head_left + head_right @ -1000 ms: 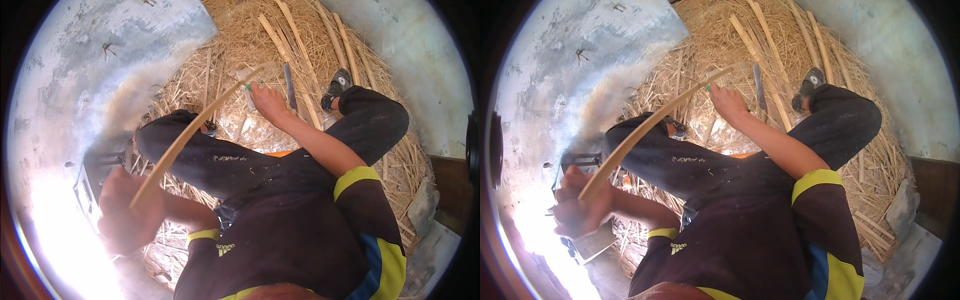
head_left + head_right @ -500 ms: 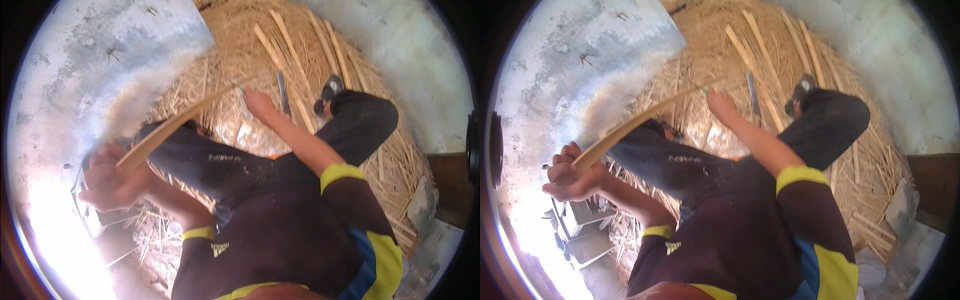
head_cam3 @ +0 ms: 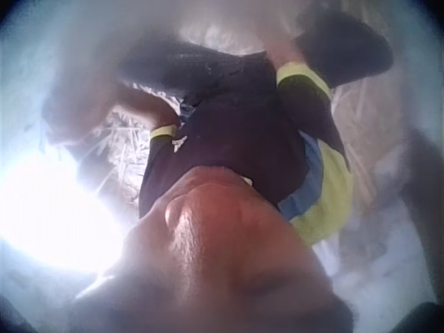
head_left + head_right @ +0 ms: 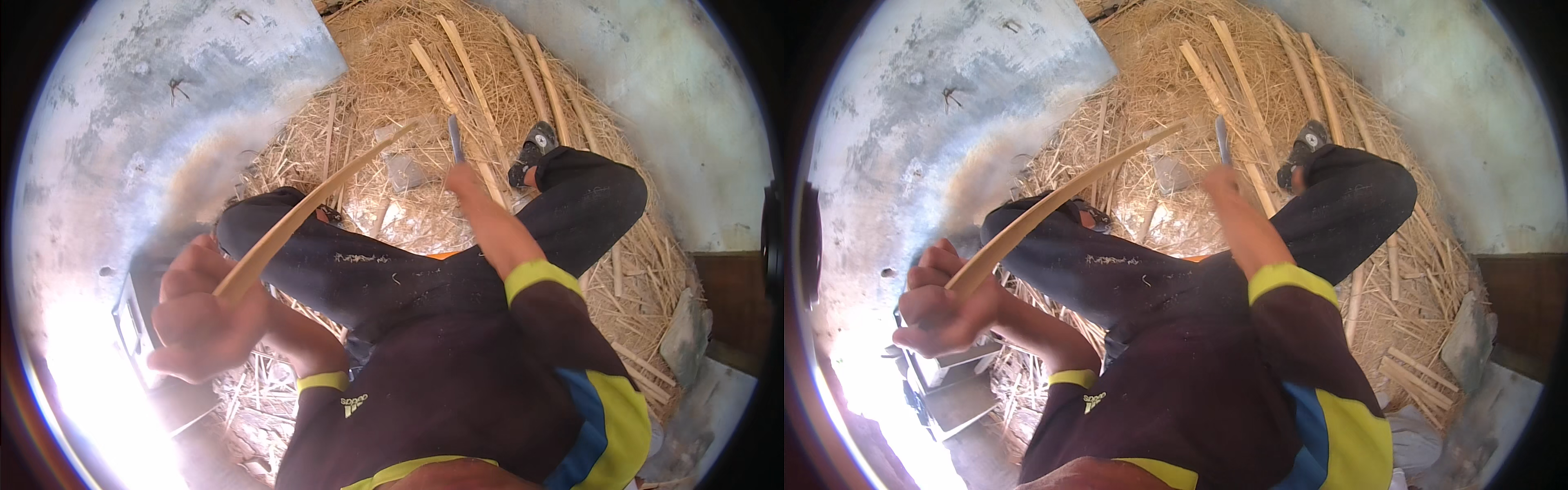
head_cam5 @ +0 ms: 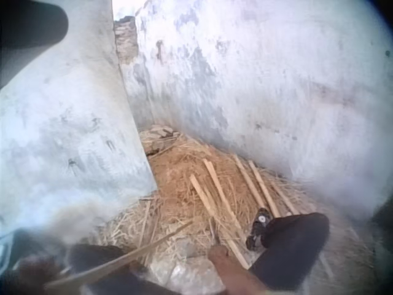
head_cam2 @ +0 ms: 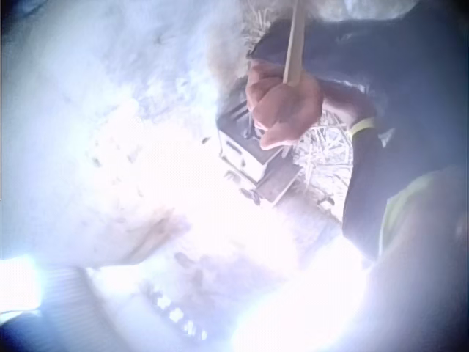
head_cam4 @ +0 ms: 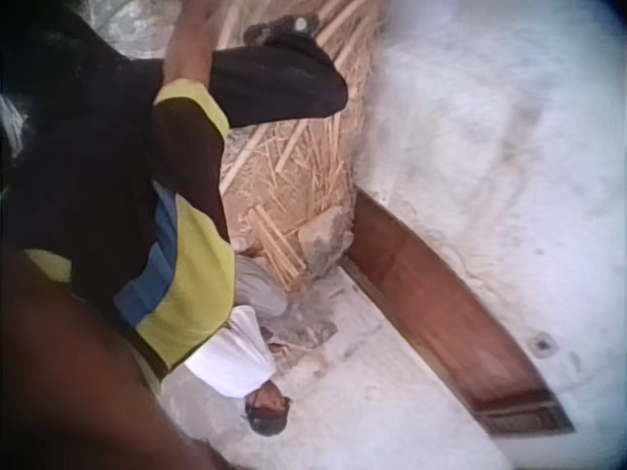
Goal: The person sits cross-legged on a straw-covered floor and uses a green-handled knife to shave thin strips from a long bamboo stick. They hold the stick with their left hand and scrape the surface with the knife in their right hand, producing wood shavings.
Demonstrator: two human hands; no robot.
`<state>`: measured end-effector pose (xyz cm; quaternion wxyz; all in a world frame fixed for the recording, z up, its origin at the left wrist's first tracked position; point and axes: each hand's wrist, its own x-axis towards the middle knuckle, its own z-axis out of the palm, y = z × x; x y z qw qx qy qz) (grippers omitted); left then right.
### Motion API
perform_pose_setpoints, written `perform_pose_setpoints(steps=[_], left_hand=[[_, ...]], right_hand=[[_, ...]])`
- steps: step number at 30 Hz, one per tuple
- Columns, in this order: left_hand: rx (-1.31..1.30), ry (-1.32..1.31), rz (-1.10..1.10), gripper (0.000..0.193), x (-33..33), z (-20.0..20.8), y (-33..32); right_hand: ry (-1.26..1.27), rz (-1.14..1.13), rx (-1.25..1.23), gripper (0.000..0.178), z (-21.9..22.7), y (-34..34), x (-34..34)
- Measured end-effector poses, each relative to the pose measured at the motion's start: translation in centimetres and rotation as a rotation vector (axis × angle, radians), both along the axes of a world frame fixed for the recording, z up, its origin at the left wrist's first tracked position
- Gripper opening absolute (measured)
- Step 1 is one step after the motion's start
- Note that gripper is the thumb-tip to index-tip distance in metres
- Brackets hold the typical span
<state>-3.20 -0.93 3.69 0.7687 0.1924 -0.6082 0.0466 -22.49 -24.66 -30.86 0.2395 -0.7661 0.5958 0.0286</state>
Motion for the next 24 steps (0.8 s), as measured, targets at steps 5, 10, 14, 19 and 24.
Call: perform_pose_setpoints(steps=[5,10,14,19,24], left_hand=[[0.048,-0.049,0.175,0.013,-0.3,0.7,-0.6],[0.147,-0.249,0.285,0.04,0.5,1.5,-0.7],[0.147,-0.239,0.106,0.056,1.3,2.0,-1.0],[0.176,-0.212,0.094,0.055,2.6,1.7,0.8],[0.095,-0.237,0.144,0.054,1.2,1.6,-1.2]], right_hand=[[0.181,-0.136,0.175,0.033,-7.8,-3.8,-7.9],[-0.571,0.195,-0.093,0.037,12.5,1.9,4.0],[-0.932,0.535,0.003,0.029,26.0,10.4,4.7],[-0.857,0.539,-0.26,0.021,26.5,14.5,4.5],[-0.72,0.53,-0.312,0.018,27.6,15.0,3.8]])
